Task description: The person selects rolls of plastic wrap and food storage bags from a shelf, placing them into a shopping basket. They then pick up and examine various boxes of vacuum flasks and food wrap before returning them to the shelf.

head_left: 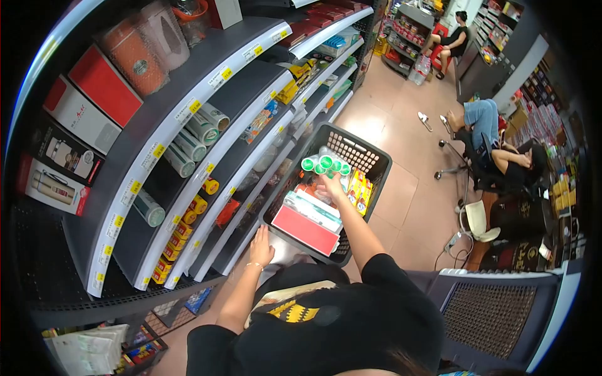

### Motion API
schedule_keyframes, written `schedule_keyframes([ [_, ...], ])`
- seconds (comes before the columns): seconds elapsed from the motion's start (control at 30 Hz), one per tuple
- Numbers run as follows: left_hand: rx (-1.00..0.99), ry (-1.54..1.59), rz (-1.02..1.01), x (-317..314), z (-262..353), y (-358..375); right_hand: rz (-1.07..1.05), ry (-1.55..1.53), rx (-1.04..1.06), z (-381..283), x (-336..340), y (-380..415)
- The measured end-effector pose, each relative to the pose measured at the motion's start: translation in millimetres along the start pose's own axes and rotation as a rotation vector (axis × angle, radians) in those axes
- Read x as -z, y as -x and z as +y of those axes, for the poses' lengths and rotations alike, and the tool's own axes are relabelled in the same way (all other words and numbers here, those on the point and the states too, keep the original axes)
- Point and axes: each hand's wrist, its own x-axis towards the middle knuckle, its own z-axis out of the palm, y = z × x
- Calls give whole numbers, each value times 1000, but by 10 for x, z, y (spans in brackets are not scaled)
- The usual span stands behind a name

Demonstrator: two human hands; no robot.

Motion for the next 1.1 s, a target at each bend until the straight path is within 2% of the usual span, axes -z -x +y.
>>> schedule_keyframes([
  [0.13, 175, 65, 22, -78, 88, 281, 28, -230, -176, -464, -131, -47],
  [0.27, 246, 99, 142, -216, 83, 521, 44, -398, -169, -426, -196, -325],
  [0.37, 271, 151, 216, -207, 106, 646, 51, -449, -48, 115, -93, -888],
  [0.4, 288, 158, 224, -198, 88, 666, 129, -346, -93, 4, -107, -760],
  [0.47, 325, 173, 237, -103, 141, 624, 182, -467, -6, -38, -146, -653],
  [0.5, 300, 172, 258, -90, 139, 594, 210, -525, 34, -34, -146, -579],
  [0.63, 224, 196, 294, 1, 226, 464, 468, 254, 257, -82, 194, -358],
  [0.7, 182, 209, 271, 99, 360, 346, 462, 339, 347, -196, 341, -236],
  [0.77, 74, 236, 284, 165, 487, 170, 495, 524, 459, -636, 431, 232],
  [0.8, 20, 254, 290, 188, 566, 68, 507, 560, 614, -716, 508, 307],
  [0.9, -182, 264, 300, 345, 930, -320, 405, 473, 718, -1252, 658, 809],
  [0.97, -314, 226, 297, 577, 1302, -542, 296, 294, 681, -1616, 734, 1217],
  [1.0, -346, 245, 310, 685, 1459, -625, 246, 160, 761, -1758, 742, 1410],
  [1.1, -450, 309, 332, 932, 1751, -803, 174, 41, 635, -2172, 822, 2114],
])
